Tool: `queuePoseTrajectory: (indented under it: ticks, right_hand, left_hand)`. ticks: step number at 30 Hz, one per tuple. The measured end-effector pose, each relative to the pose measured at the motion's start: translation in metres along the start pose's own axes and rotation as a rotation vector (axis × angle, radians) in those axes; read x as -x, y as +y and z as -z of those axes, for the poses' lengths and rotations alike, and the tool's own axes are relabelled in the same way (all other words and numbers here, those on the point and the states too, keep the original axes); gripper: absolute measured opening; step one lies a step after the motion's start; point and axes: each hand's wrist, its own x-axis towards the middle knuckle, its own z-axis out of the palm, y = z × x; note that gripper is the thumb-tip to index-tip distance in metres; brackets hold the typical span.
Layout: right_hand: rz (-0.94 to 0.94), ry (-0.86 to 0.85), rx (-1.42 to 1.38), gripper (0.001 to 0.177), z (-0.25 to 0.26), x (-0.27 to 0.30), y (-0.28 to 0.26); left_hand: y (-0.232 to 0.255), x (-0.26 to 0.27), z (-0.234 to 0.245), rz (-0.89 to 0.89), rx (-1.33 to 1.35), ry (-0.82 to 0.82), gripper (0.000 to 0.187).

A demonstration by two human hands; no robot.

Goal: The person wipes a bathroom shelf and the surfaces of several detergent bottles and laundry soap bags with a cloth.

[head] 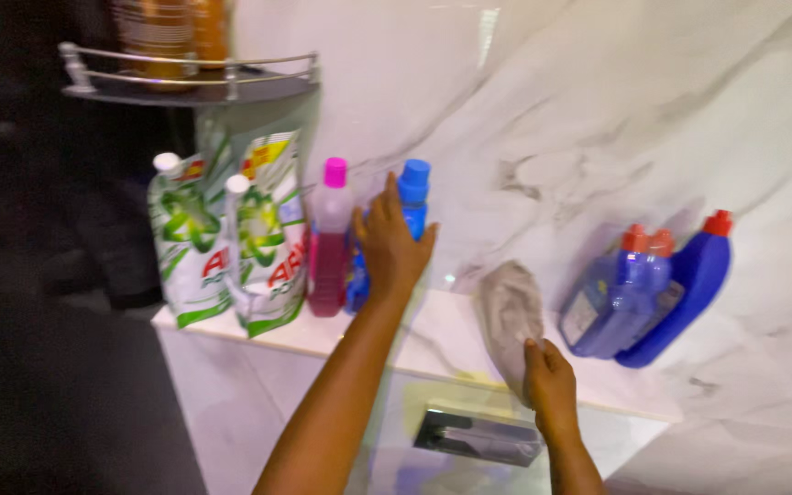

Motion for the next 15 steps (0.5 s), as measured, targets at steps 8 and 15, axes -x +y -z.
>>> queuePoseTrajectory:
  ticks: [8, 15]
  right_hand:
    - [0.126, 0.046, -0.256, 0.026, 0.003, -0.001, -0.023]
    - [0.442, 0.163, -0.388, 0.025, -0.056, -0.003, -0.072]
  left_hand:
    - [0.018, 0.009, -0.021, -0.086, 0.133, -0.046, 0.095]
    - [0.048, 0.032, -0.028, -0.192, 0.546, 0.007, 0.064]
